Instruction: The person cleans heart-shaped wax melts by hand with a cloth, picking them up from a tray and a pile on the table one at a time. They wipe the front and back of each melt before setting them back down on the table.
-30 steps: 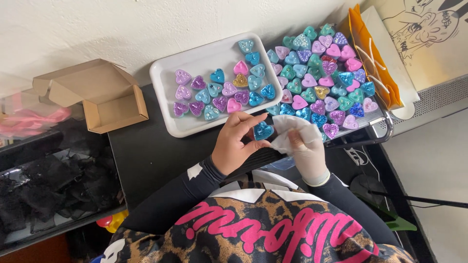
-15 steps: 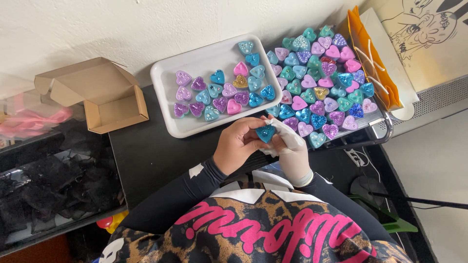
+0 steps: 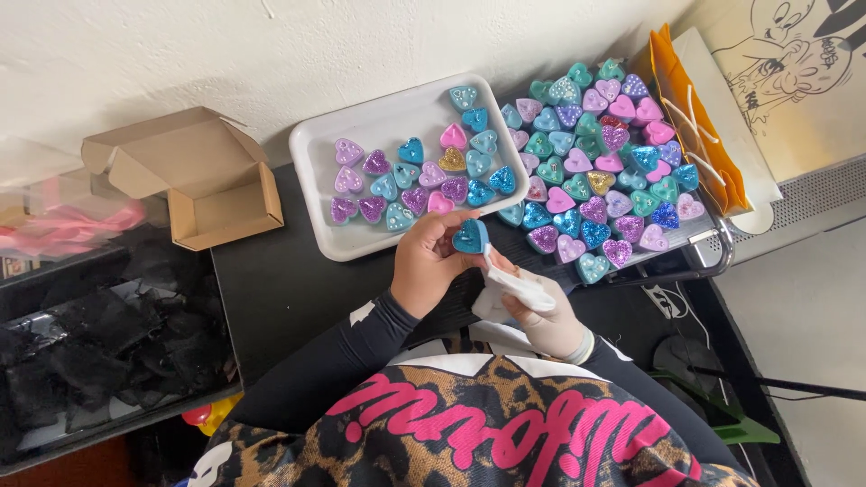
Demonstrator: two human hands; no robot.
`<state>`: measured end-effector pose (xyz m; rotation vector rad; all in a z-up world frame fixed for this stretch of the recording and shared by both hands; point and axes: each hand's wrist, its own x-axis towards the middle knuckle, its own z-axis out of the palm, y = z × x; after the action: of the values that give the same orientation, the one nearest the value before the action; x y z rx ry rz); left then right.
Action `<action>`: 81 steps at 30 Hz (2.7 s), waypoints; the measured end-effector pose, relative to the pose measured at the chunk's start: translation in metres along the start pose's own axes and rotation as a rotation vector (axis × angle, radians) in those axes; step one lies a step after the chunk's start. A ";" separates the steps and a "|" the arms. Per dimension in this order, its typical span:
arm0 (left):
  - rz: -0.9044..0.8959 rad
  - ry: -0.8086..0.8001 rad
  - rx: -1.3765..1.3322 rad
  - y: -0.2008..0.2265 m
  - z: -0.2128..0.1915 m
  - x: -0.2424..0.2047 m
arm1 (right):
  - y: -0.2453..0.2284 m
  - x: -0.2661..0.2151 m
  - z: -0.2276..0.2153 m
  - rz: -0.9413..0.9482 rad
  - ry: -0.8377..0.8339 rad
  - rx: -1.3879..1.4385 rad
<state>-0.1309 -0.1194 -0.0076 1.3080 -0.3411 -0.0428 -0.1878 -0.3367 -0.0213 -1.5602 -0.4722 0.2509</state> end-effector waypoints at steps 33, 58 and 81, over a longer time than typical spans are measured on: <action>0.332 -0.136 0.713 0.050 0.016 -0.005 | -0.045 0.016 0.000 0.437 0.191 0.984; -0.080 0.353 1.404 0.071 -0.081 -0.028 | -0.026 -0.060 -0.086 0.383 0.220 0.550; -0.197 0.393 1.166 0.064 -0.072 -0.011 | -0.025 -0.042 -0.039 0.084 0.790 -1.101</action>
<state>-0.1324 -0.0323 0.0348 2.4469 0.1582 0.2864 -0.2113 -0.3905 -0.0003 -2.5505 0.1487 -0.6753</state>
